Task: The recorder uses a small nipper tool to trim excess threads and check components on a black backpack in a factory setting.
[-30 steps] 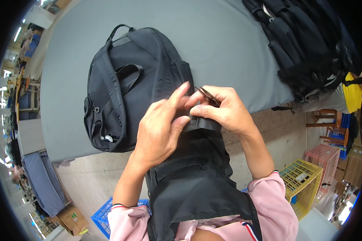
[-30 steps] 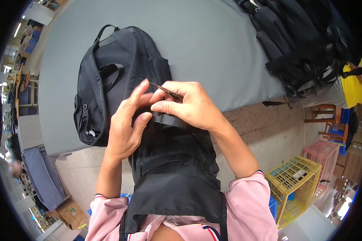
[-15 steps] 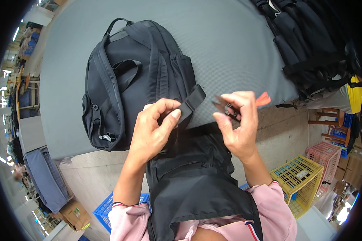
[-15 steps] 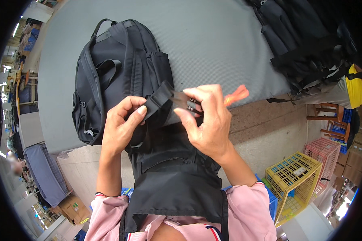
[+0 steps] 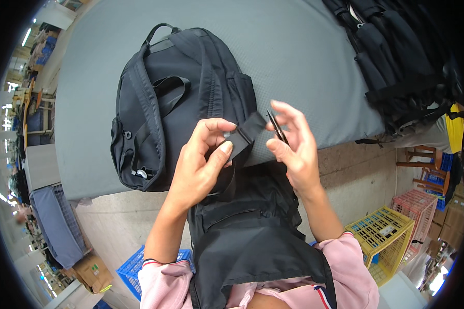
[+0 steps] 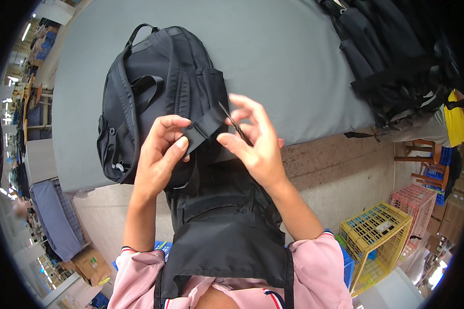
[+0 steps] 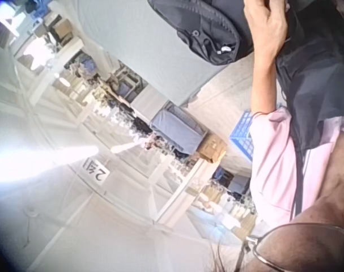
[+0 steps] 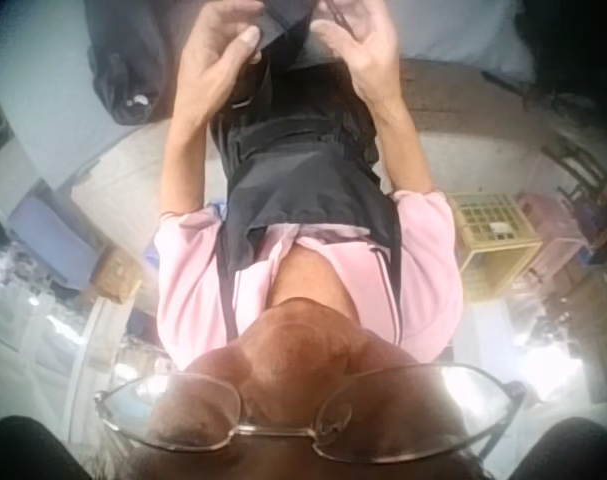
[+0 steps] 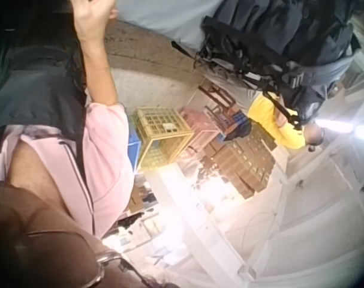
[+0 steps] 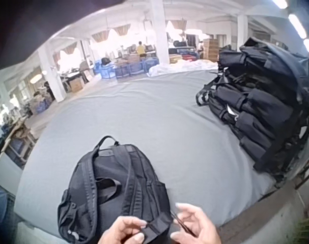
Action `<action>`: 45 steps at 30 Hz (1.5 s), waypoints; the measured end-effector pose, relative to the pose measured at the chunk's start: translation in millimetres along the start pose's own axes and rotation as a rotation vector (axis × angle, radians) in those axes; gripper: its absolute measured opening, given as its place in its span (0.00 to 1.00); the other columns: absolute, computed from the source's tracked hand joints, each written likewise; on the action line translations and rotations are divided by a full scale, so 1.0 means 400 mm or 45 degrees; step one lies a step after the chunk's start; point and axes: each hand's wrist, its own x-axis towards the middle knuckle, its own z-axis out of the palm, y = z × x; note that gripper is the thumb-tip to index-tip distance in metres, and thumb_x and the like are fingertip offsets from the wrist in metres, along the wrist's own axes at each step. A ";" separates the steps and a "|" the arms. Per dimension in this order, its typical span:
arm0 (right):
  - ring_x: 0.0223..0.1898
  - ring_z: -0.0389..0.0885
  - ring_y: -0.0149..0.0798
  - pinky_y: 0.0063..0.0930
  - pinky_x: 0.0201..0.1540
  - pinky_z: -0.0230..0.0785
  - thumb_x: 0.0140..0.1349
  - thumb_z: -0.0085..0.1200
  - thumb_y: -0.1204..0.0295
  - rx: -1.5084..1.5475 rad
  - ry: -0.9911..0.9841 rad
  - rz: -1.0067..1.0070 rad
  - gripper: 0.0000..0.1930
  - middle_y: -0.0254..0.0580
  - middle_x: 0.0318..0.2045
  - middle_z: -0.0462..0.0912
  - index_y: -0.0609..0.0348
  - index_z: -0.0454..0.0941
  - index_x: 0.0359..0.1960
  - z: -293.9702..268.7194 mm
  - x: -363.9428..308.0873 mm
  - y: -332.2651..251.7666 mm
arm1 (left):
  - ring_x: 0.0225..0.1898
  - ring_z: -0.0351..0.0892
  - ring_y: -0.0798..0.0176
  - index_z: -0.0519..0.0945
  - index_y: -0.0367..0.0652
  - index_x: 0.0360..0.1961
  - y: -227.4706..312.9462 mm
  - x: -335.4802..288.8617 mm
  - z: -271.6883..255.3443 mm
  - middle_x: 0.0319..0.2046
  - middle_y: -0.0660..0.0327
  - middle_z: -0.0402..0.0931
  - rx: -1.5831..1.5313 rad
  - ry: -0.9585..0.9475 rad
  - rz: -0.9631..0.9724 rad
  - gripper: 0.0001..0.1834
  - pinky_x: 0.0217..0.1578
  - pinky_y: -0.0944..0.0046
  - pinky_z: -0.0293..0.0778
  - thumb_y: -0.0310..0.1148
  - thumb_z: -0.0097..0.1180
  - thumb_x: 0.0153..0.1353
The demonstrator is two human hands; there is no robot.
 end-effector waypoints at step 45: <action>0.24 0.73 0.33 0.24 0.29 0.68 0.48 0.63 0.79 -0.641 -0.263 -0.322 0.11 0.37 0.27 0.72 0.60 0.78 0.35 0.039 0.018 -0.016 | 0.21 0.74 0.73 0.78 0.33 0.34 0.016 0.002 -0.059 0.19 0.61 0.79 0.093 -0.122 -0.109 0.16 0.26 0.72 0.70 0.34 0.40 0.68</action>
